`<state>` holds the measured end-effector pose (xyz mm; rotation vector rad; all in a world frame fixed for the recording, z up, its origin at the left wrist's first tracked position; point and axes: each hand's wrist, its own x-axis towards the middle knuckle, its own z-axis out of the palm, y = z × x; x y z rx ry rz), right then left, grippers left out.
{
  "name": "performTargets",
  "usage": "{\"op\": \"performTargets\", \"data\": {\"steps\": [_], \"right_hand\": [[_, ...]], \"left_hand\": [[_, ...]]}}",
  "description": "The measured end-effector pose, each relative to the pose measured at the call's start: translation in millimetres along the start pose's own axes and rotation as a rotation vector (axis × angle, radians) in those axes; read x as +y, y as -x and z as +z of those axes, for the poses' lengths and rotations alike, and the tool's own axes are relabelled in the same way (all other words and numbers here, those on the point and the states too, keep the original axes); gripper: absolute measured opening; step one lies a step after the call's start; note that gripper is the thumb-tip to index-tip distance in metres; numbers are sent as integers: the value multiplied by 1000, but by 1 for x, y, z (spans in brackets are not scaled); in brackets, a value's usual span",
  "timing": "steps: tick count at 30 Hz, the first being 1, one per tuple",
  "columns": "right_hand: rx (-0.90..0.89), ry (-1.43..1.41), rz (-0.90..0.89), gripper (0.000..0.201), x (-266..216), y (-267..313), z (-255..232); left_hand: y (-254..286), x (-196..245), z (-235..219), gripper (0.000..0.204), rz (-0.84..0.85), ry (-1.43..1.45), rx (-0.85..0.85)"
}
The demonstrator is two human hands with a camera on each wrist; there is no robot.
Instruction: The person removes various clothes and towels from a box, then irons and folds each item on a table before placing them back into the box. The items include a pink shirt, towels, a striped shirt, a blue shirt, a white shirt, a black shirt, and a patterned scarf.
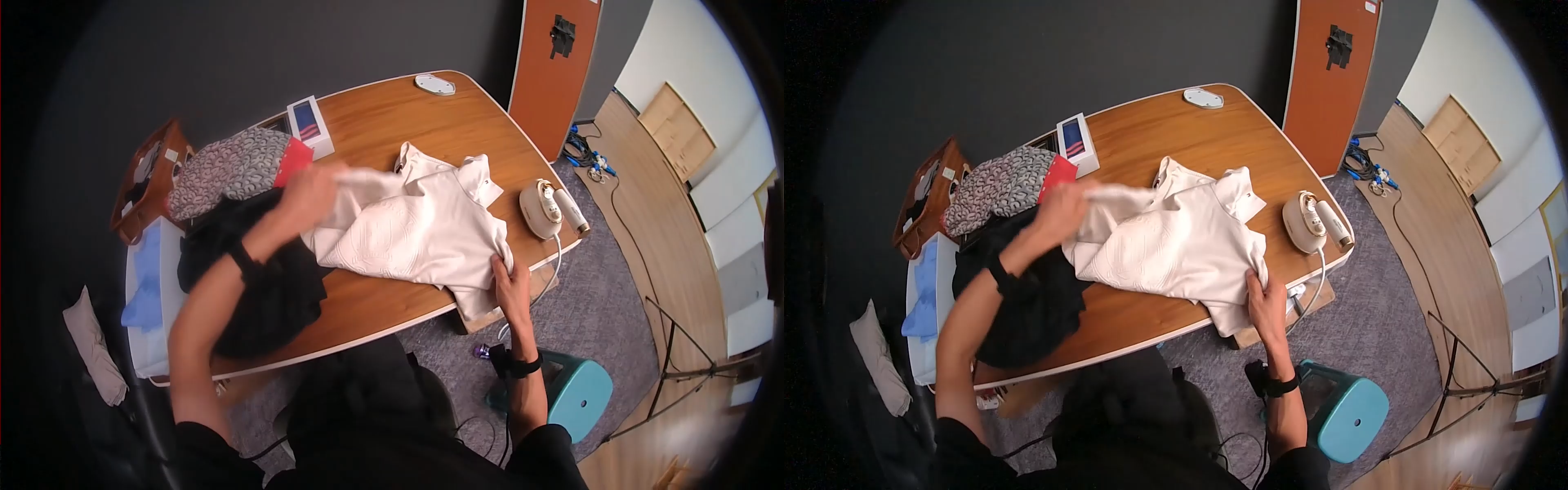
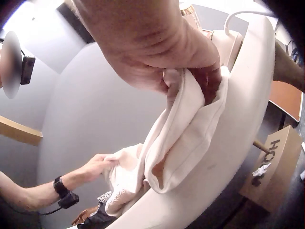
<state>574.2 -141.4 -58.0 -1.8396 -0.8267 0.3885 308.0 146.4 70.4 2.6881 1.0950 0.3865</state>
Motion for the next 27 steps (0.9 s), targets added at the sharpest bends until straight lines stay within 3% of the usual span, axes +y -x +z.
{"op": "performTargets", "data": {"steps": [2,3,6,9,10,11,12,13,14,15,16,17,18,19,21,24,25,27], "right_hand": [[86,-60,3,31,2,-1,0],[79,-45,42,29,2,-6,-4],[211,-143,-166,31,-2,-28,-4],[230,-196,-144,41,-13,-55,-11],[252,-221,-156,44,-15,-63,-11],[122,-317,60,59,-30,-62,-18],[127,-307,19,64,-32,-62,-19],[127,-296,-17,69,-31,-58,-16],[124,-286,-48,75,-27,-51,-13],[123,-309,-52,90,-23,-39,-10],[143,-220,-41,93,-28,-21,-8],[164,-134,-29,96,-41,1,-7],[184,-47,-17,98,-45,20,-4],[159,-22,-17,100,-40,34,1],[110,35,-25,104,-33,55,4],[196,438,-424,103,-32,64,18],[189,410,-474,90,-35,60,21],[77,363,-362,82,-23,48,25]], "left_hand": [[-60,-39,-6,29,270,121,303],[-91,-43,-24,28,232,155,353],[-163,-48,-73,25,147,271,559],[-203,-61,-101,39,-120,318,534],[-214,-73,-89,48,-177,226,544],[-229,-92,-59,58,-236,135,552],[-236,-103,-41,69,-299,43,557],[-226,-94,-34,95,-317,16,381],[-194,-65,-23,89,-196,30,408],[-170,-58,2,84,72,28,476],[-141,-52,26,78,231,99,451],[-103,-36,46,71,304,114,376],[-57,-1,39,59,137,49,102],[-22,7,53,50,299,12,69],[31,22,81,47,398,60,-85],[63,50,90,50,636,10,46],[63,52,98,48,637,1,57],[53,49,123,45,637,-16,90]]}}
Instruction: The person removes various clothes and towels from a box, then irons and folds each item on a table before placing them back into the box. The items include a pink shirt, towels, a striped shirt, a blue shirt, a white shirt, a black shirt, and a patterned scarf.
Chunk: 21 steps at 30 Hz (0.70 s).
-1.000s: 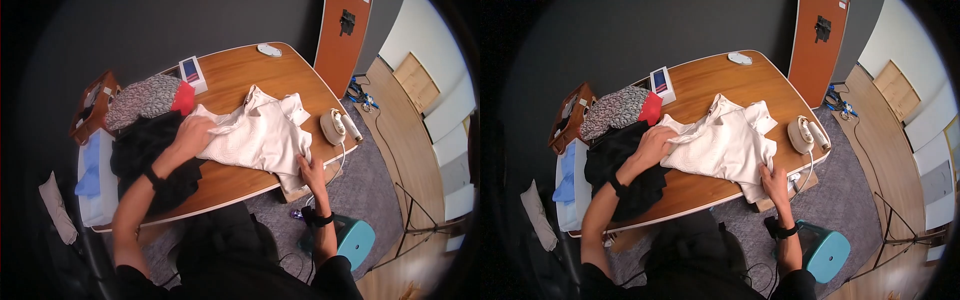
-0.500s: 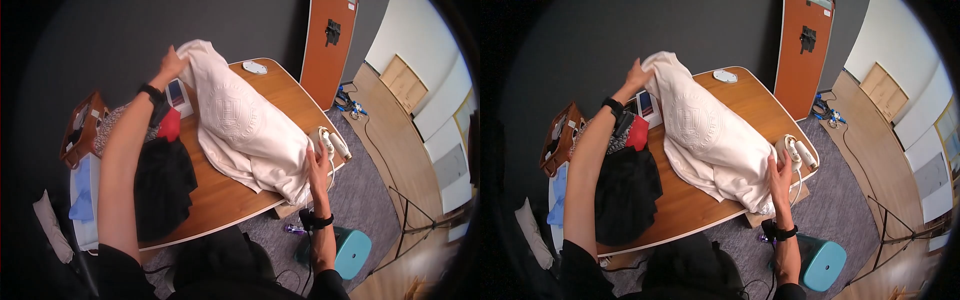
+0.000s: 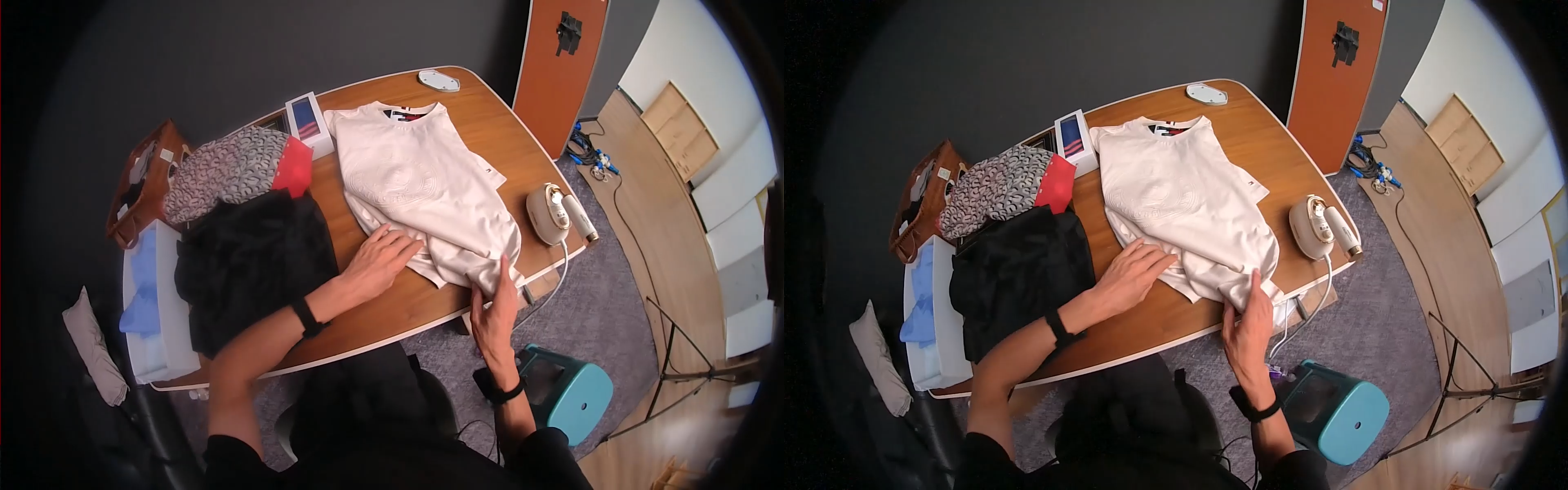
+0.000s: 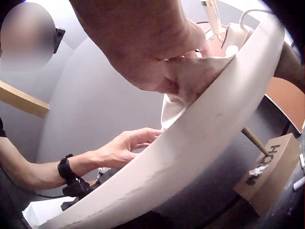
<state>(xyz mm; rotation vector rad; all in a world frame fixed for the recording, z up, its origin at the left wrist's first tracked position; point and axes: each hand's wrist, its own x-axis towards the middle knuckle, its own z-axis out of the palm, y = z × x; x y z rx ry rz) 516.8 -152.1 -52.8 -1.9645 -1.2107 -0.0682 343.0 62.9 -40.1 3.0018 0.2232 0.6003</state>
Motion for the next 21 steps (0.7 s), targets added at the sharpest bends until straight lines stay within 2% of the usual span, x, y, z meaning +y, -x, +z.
{"op": "performTargets", "data": {"steps": [1,2,5,6,7,8,9,11,12,13,14,15,17,20,21], "right_hand": [[-58,-32,42,79,6,-6,3],[-136,-125,157,73,-3,-21,-4],[114,-194,-163,73,9,-73,-8],[183,-161,-199,72,12,-92,-15],[212,-145,-174,68,11,-108,-27],[241,-130,-149,65,10,-123,-39],[232,-132,-61,61,3,-134,-55],[165,-130,29,52,14,-140,-73],[102,-128,33,48,27,-139,-79],[17,-124,112,42,28,-134,-83],[-69,-112,189,36,30,-130,-86],[-213,-5,189,35,32,-122,-87],[-501,216,181,32,37,-110,-90],[-444,492,90,29,23,-100,-85],[-389,456,32,28,15,-104,-80]], "left_hand": [[-1,-6,9,42,24,-24,11],[-1,-13,16,39,48,-49,24],[-1,-28,4,20,38,-117,145],[-2,-36,-11,10,5,-76,203],[-3,-37,-35,5,-90,4,384],[1,-44,-58,9,-171,-4,434],[10,-50,-76,12,-344,179,529],[32,-51,-114,9,-404,429,560],[53,-65,-109,8,-408,609,550],[71,-62,-113,10,-446,845,439],[87,-65,-115,9,-426,808,286],[100,-66,-116,9,-407,767,135],[117,-60,-112,14,-400,558,22],[112,-51,-117,14,-375,262,11],[107,-44,-121,14,-368,155,16]]}}
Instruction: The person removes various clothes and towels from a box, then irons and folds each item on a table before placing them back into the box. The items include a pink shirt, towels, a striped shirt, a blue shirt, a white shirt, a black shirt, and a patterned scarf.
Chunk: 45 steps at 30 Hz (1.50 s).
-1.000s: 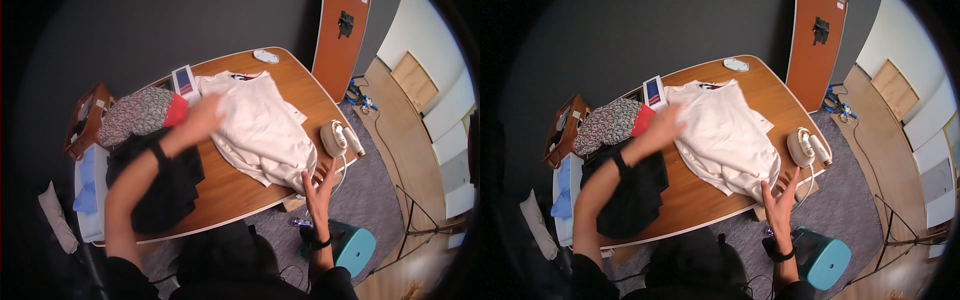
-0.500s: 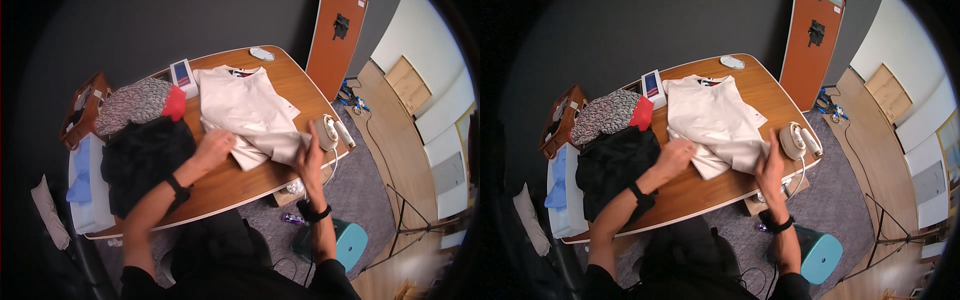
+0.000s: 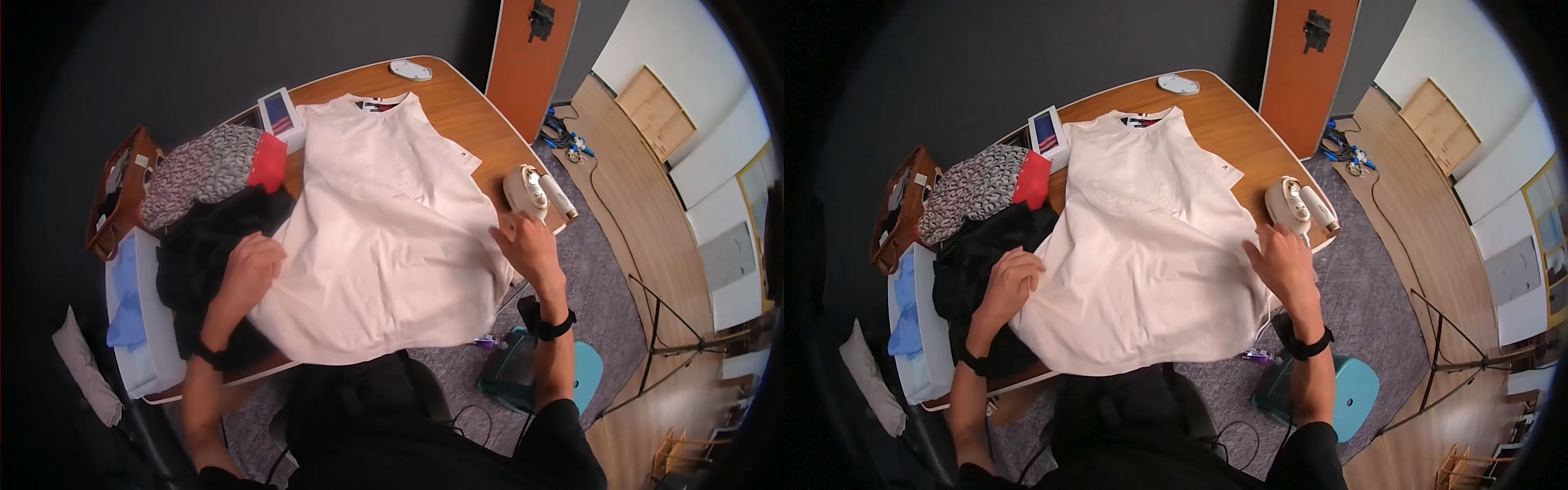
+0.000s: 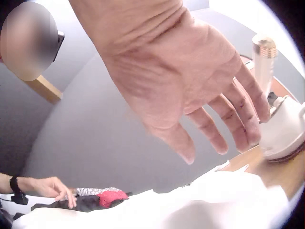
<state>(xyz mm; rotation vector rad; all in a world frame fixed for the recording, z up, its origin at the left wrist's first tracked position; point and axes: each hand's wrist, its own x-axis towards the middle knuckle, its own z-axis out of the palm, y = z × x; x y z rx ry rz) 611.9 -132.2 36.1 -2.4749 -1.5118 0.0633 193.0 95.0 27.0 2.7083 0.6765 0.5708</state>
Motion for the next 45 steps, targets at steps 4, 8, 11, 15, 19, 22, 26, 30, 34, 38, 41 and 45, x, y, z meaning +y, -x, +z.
{"op": "performTargets", "data": {"steps": [4,8,11,15,19,22,26,30,34,38,41,45], "right_hand": [[56,-47,-187,26,-38,-56,13],[-130,64,-141,56,-45,-145,64],[-388,186,22,83,-60,-176,77],[-395,193,29,77,-48,-221,87],[-257,204,-25,71,-26,-276,107],[-247,208,41,67,-18,-309,109],[-188,225,54,64,12,-353,119],[-262,399,-32,57,14,-358,113],[24,153,-70,46,-7,-299,102],[-193,184,-67,40,-11,-247,78],[70,73,-199,36,-28,-176,55],[428,213,-168,38,-22,-107,-8]], "left_hand": [[-21,33,7,17,118,-5,-24],[-13,35,35,53,38,15,-208],[3,17,47,98,-53,-107,-377],[13,23,49,98,-108,-51,-405],[9,18,58,90,-93,-11,-373],[3,11,67,84,-87,-136,-378],[-14,-1,76,77,-87,-175,-336],[-21,1,75,72,-169,-238,-371],[-15,10,66,68,-181,-190,-398],[-31,5,61,66,-107,-145,-254],[-43,26,71,66,-13,-90,-193],[-20,81,68,68,193,-7,-340]]}}
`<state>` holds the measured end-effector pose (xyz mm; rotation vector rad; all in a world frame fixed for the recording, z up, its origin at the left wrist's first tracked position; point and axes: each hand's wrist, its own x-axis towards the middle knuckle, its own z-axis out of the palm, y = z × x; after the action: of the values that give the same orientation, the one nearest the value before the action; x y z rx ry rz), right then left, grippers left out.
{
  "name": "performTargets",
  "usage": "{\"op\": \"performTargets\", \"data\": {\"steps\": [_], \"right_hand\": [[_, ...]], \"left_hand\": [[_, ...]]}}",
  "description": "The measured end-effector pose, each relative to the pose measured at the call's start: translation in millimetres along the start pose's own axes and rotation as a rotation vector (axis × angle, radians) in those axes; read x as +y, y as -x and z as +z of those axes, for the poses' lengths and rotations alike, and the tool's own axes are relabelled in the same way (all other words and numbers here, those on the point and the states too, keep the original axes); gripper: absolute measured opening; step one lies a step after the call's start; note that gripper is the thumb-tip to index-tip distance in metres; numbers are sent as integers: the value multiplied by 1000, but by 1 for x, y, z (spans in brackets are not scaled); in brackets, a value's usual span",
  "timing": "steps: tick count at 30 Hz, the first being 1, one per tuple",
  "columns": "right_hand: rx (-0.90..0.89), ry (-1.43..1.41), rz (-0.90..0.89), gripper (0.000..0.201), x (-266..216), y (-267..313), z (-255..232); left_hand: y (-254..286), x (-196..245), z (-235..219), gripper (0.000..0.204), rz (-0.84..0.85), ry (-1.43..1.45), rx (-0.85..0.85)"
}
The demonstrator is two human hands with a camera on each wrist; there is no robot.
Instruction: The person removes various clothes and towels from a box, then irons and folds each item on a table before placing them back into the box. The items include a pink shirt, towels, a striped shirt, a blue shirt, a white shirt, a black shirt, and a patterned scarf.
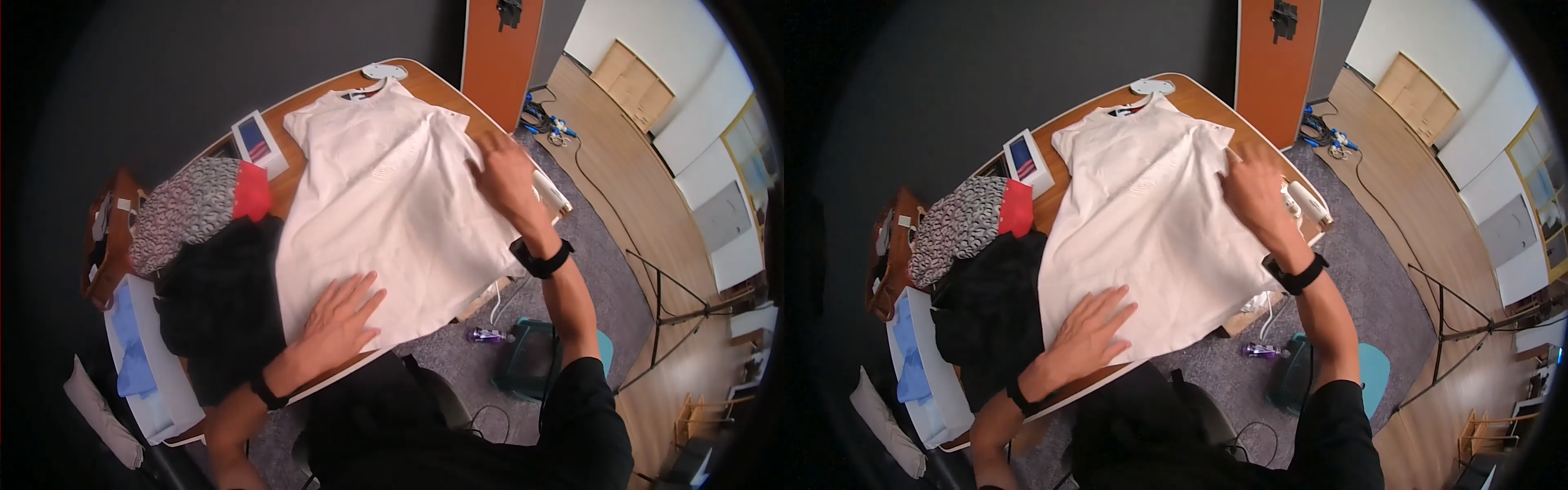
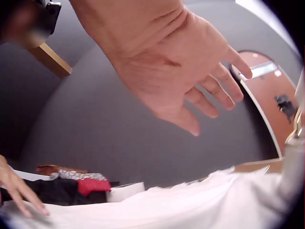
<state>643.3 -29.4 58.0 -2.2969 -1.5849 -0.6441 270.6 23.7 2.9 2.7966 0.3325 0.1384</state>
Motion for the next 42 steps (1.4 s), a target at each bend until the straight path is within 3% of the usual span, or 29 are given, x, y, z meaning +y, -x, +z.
{"op": "performTargets", "data": {"steps": [1,3,6,10,13,16,19,22,23,25,32,37,42], "right_hand": [[34,140,19,43,19,7,-7],[-63,159,176,40,47,20,-16],[-352,139,297,42,86,37,-7],[-359,141,310,41,133,53,-5],[-464,251,390,38,151,54,-29],[-249,262,371,30,129,71,-62],[-182,22,294,38,88,75,-104],[-359,-206,252,46,50,70,-108],[-422,-159,197,49,37,70,-102],[-472,-105,95,57,0,69,-86],[-535,-201,-110,55,-89,62,-47],[-535,-86,-64,54,-93,63,-40],[-482,165,105,52,-29,62,-19]], "left_hand": [[8,12,1,69,-20,-9,-34],[22,26,11,71,-110,-17,-63],[45,28,30,74,-276,25,-5],[60,37,42,74,-373,18,79],[72,29,49,72,-334,-4,134],[82,20,46,72,-315,56,117],[92,17,45,71,-320,33,120],[101,16,44,69,-369,-27,146],[104,16,44,69,-396,-44,157],[108,13,47,68,-378,-24,197],[113,9,52,64,-357,-12,253],[112,9,55,61,-389,1,276],[113,5,56,61,-365,15,294]]}}
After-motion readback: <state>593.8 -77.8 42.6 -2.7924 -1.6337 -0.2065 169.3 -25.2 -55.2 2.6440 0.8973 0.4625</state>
